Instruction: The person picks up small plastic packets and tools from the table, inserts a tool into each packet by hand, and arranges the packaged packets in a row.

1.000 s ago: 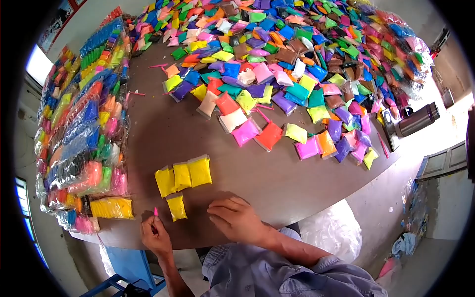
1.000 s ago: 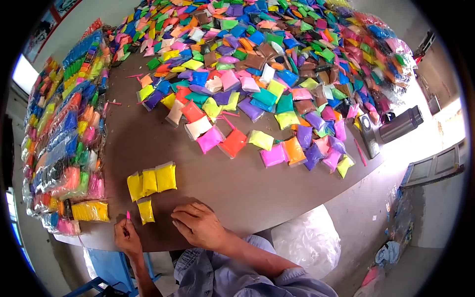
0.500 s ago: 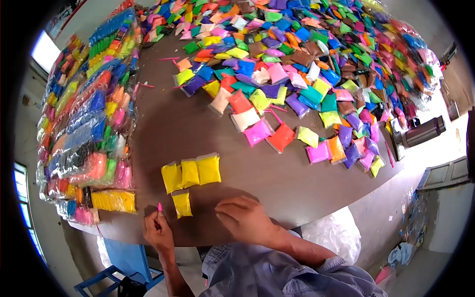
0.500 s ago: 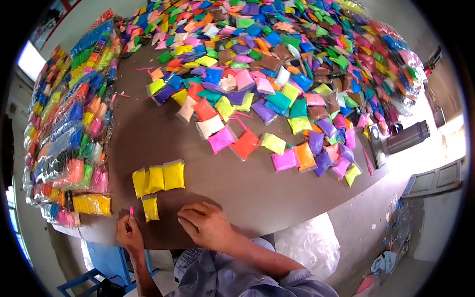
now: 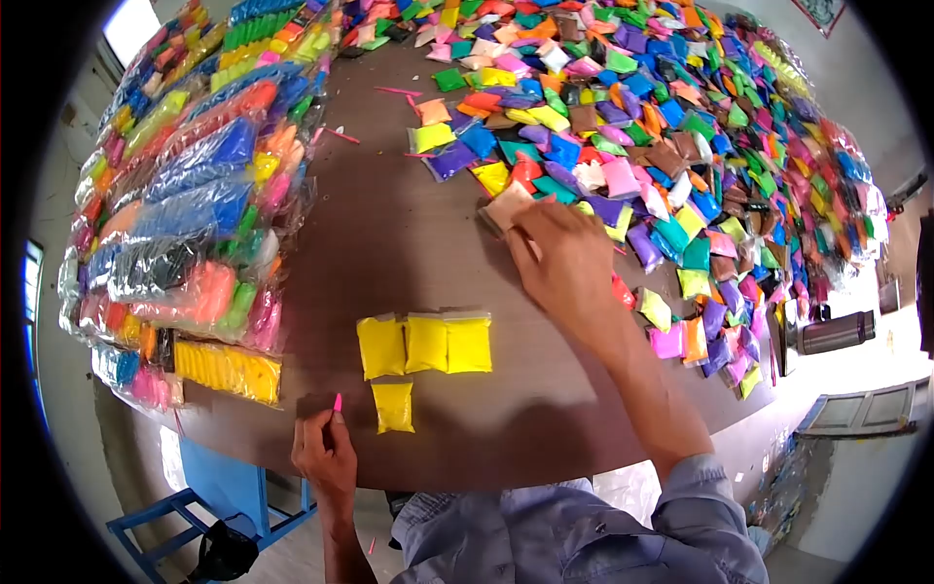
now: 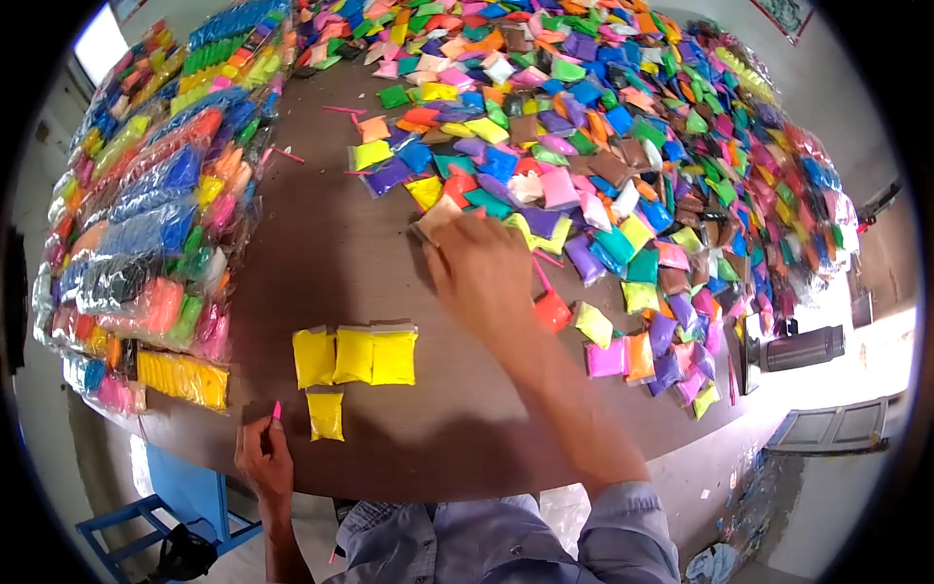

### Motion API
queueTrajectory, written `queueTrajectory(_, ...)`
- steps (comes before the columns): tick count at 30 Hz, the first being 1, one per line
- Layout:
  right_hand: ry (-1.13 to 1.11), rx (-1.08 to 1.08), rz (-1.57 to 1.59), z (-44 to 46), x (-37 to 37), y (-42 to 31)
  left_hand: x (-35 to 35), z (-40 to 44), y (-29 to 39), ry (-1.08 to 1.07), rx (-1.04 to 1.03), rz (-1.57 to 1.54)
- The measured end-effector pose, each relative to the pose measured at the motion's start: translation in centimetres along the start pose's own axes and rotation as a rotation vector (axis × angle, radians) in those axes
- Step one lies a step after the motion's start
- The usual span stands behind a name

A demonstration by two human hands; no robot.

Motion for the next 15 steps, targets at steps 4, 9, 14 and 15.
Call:
queueTrajectory(4,-0.024,0.022,-0.242,4.6,-5.4,1.3,0.1,0.2,-0.1,0.023,0.019,-0.038)
queueTrajectory(9,-0.147,-0.072,-0.397,6.7,-9.5,3.3,0.2,0.5,-0.1,0.014,0.061,-0.069)
queueTrajectory(14,0.08,-0.161,-0.116,6.8,-7.0,4.7,0.2,0.2,-0.3,0.018,0.068,-0.109)
queueTrajectory(15,0.243,-0.077,0.021,6.5,-5.7,4.9,0.2,0.2,-0.3,0.023,0.047,-0.119)
Point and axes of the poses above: each hand's wrist, its own z-axis towards the middle knuckle, its own x-axis out of the back of the hand, y = z × x, the point moved 5 cm from there along z, towards the middle knuckle, and after that the axes turned 3 degrees about -x, right-handed, at the moved point
